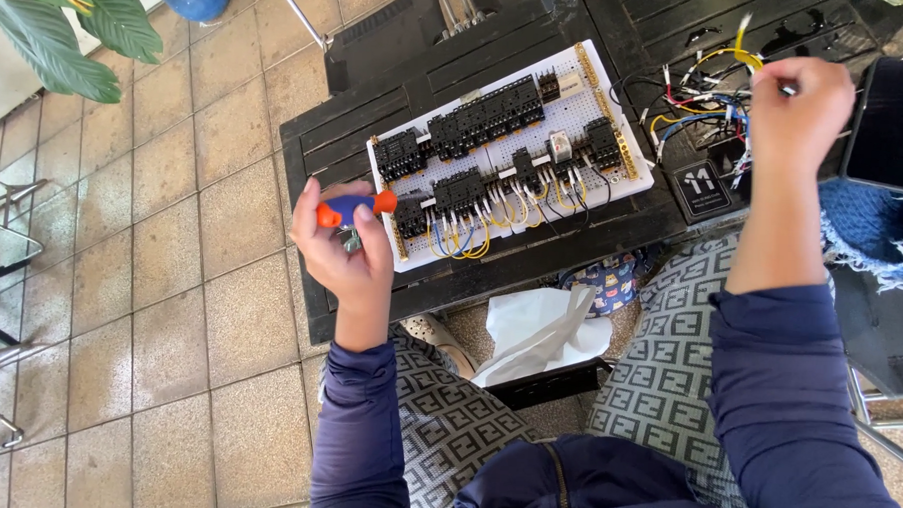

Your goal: Connecting electrical wires to a circuit board using a screwdriver and wire stripper

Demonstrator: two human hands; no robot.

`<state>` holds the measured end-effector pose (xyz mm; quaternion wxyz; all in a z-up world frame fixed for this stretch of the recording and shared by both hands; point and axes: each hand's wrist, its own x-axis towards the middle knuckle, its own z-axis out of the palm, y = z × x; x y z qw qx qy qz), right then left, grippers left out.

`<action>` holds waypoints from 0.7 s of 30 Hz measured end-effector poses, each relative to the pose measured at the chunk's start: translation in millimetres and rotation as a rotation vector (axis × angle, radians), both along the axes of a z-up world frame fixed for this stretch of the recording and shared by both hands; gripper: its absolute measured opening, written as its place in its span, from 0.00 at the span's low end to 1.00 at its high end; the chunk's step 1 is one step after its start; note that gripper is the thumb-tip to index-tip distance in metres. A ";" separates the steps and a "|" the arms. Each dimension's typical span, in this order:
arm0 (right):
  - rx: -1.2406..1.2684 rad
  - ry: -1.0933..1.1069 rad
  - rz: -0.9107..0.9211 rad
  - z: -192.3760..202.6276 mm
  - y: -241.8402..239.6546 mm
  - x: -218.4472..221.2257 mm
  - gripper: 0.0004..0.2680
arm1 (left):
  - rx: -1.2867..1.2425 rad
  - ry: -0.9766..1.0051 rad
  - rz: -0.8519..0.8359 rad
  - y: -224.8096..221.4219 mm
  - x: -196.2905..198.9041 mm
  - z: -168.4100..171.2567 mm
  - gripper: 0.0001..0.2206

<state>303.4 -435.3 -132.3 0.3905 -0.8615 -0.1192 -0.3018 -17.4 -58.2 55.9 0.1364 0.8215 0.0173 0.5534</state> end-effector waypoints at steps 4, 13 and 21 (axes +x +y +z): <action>0.766 0.446 0.095 75.6 23.7 -47.3 0.06 | -0.346 -0.049 -0.423 -19.5 8.6 -5.0 0.14; 0.897 0.445 0.589 77.0 132.1 -141.5 0.04 | -0.820 0.300 -0.587 -59.4 38.7 -85.1 0.12; 0.274 -0.159 0.798 88.3 193.9 -200.3 0.05 | -1.135 0.164 -0.584 -57.1 28.1 -125.6 0.03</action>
